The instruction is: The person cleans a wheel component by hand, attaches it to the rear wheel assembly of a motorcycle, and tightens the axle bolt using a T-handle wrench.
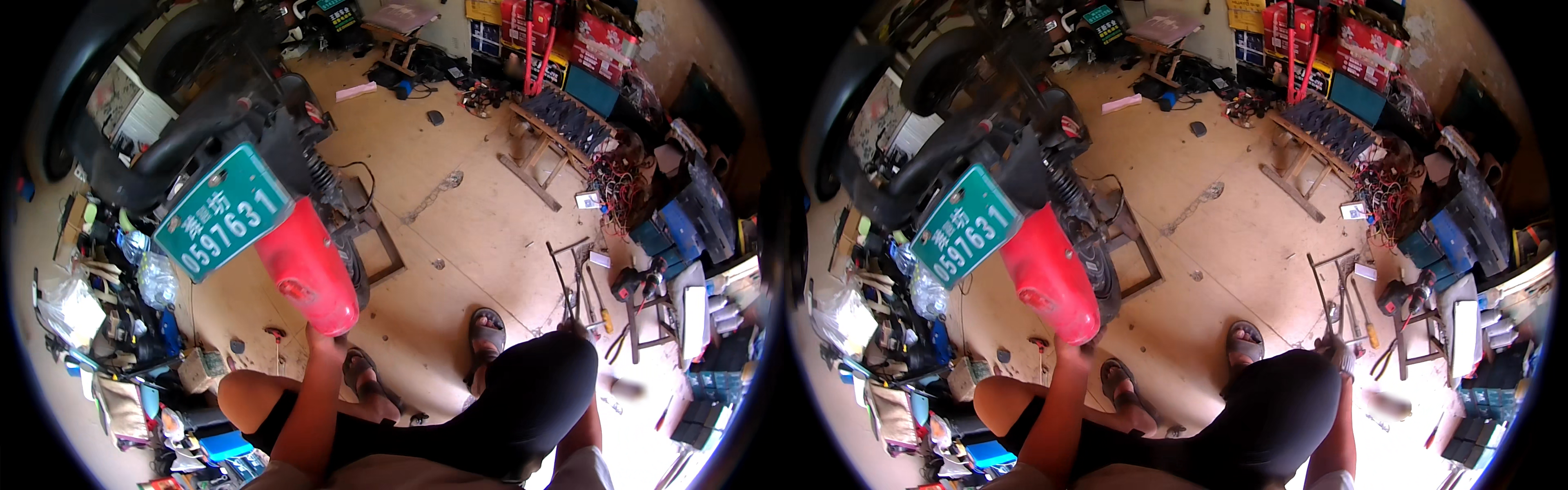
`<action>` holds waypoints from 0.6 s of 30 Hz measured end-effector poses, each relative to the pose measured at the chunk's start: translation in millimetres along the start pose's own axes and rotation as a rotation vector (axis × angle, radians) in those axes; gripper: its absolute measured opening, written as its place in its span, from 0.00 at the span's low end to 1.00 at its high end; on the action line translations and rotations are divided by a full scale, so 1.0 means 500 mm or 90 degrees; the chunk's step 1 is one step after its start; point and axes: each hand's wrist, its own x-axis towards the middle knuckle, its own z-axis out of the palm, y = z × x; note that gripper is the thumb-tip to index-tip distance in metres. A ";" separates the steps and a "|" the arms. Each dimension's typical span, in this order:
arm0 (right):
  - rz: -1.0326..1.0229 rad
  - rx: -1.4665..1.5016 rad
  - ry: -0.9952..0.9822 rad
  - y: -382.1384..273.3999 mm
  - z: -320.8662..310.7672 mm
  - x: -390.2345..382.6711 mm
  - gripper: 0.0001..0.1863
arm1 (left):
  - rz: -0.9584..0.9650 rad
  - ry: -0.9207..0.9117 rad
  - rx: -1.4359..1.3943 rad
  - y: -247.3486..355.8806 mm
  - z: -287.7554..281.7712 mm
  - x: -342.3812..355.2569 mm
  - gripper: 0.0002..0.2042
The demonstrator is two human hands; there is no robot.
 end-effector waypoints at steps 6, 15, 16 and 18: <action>0.250 0.363 0.230 0.189 -0.023 0.001 0.22 | 0.073 -0.094 -0.036 0.015 0.003 -0.001 0.21; 0.315 0.340 0.277 0.075 0.006 0.072 0.19 | 0.124 -0.077 -0.024 0.035 0.070 0.000 0.21; 0.307 0.311 0.276 0.037 0.021 0.081 0.16 | 0.133 -0.074 -0.027 0.039 0.080 -0.001 0.21; 0.264 0.239 0.282 -0.103 0.063 0.091 0.13 | 0.128 -0.085 -0.032 0.028 0.114 0.005 0.21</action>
